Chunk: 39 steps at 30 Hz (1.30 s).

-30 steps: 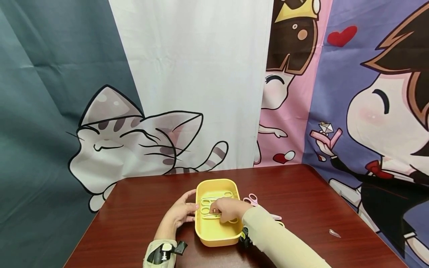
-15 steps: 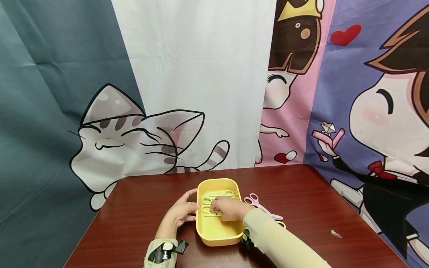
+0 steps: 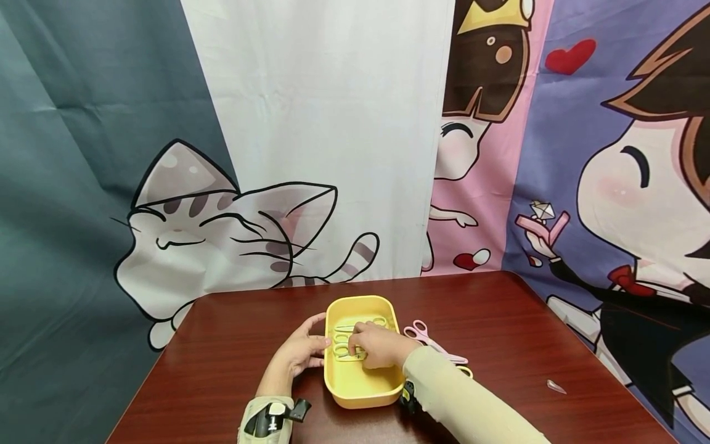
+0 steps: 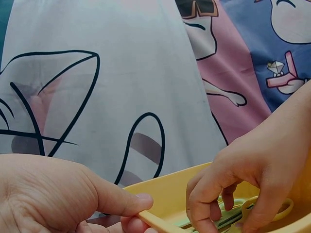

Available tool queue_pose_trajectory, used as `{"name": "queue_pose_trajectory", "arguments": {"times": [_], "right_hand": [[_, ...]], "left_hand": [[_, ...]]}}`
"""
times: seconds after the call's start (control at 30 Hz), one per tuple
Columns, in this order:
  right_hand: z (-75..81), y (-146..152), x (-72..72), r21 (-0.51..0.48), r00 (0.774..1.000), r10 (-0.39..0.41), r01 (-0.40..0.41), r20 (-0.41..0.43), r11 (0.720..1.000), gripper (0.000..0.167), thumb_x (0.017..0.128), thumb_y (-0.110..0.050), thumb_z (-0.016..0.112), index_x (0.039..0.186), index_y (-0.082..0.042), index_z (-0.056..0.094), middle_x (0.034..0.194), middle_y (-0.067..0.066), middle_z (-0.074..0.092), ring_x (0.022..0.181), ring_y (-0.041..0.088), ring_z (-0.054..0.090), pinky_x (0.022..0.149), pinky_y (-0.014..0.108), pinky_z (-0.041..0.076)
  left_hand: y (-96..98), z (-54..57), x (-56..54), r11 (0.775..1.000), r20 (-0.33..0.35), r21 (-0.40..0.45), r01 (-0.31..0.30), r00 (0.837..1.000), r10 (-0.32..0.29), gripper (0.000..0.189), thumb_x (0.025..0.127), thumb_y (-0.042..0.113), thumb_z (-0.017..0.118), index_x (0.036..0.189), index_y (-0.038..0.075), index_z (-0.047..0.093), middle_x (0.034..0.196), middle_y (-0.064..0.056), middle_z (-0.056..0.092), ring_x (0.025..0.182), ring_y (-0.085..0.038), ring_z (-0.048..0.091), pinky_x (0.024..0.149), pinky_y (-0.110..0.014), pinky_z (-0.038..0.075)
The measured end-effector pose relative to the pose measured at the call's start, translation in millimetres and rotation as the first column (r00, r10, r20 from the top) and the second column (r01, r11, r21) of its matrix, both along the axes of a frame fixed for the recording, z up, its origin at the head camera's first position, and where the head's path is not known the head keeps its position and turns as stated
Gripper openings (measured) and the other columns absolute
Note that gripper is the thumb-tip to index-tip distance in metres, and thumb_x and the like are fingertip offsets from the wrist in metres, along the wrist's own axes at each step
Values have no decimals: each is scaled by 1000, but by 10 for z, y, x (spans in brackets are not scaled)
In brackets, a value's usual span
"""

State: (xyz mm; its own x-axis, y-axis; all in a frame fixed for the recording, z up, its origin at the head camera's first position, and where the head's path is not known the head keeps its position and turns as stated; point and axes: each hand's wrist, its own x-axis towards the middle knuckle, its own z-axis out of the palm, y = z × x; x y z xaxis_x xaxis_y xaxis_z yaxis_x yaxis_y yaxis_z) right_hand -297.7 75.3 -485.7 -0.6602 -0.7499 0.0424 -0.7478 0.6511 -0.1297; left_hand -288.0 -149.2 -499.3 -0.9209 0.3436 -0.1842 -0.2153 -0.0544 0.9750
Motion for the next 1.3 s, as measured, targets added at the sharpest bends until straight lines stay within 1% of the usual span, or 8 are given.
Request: {"name": "queue_pose_trajectory", "arguments": {"times": [0.13, 0.37, 0.5, 0.63, 0.73, 0.93, 1.07, 1.3], "right_hand": [[-19, -6, -7, 7, 1000, -17, 18, -18, 1000, 31, 64, -16, 74, 90, -29, 63, 98, -8, 48, 87, 12, 46, 77, 27, 41], [-24, -16, 5, 62, 995, -88, 91, -52, 994, 28, 64, -23, 74, 89, -29, 63, 97, -7, 48, 85, 13, 46, 75, 28, 42], [-13, -14, 10, 63, 994, -99, 101, -37, 993, 34, 66, -24, 74, 96, -29, 60, 96, -8, 47, 86, 14, 46, 76, 29, 43], [-9, -18, 17, 45, 997, -79, 80, -16, 996, 44, 69, -23, 74, 109, -32, 57, 103, -8, 47, 94, 15, 48, 83, 32, 43], [-3, -19, 23, 41, 998, -52, 53, -17, 998, 47, 71, -22, 74, 114, -34, 57, 109, -7, 48, 100, 17, 49, 87, 34, 43], [-14, -17, 21, 61, 998, -24, 27, -61, 998, 46, 71, -24, 73, 115, -32, 61, 116, -5, 49, 102, 17, 47, 88, 33, 42], [-29, -20, 9, 67, 996, 8, -1, -93, 998, 45, 71, -23, 72, 115, -29, 62, 123, -3, 49, 107, 18, 47, 91, 35, 42], [-23, -37, 18, 78, 999, 19, -15, -48, 997, 44, 74, -21, 70, 116, -27, 62, 129, -4, 50, 117, 19, 46, 96, 37, 39]], "left_hand": [[-2, 3, 5, 1000, -2, 10, 2, 1000, -2, 68, 89, 0, 56, 146, 20, 25, 114, -31, 54, 75, -24, 64, 57, -36, 55], [1, -2, 1, 1000, -1, 4, -5, 1000, 5, 68, 88, -1, 57, 145, 20, 26, 110, -30, 55, 73, -23, 63, 56, -35, 54], [-1, -7, -3, 1000, -7, -2, -3, 1000, 3, 68, 88, 0, 57, 145, 20, 26, 111, -31, 55, 74, -24, 63, 57, -36, 54], [-2, -7, -2, 1000, -11, -4, 1, 1000, -1, 68, 88, 0, 57, 145, 19, 26, 111, -30, 56, 74, -25, 64, 57, -37, 55], [-3, -10, -2, 1000, -9, -2, 2, 1000, -2, 68, 88, -1, 57, 145, 20, 27, 111, -30, 56, 74, -25, 64, 57, -37, 55], [-2, -17, -7, 1000, 0, 1, 5, 1000, -5, 68, 88, -1, 57, 145, 20, 26, 112, -30, 55, 74, -24, 63, 57, -36, 54], [0, -8, -7, 1000, -4, -2, 6, 1000, -6, 68, 88, 0, 57, 145, 20, 25, 112, -30, 55, 75, -25, 63, 57, -36, 54], [-7, 1, -5, 1000, -9, 11, 15, 1000, -14, 68, 89, -1, 56, 145, 19, 25, 113, -31, 55, 78, -28, 64, 58, -37, 55]]}}
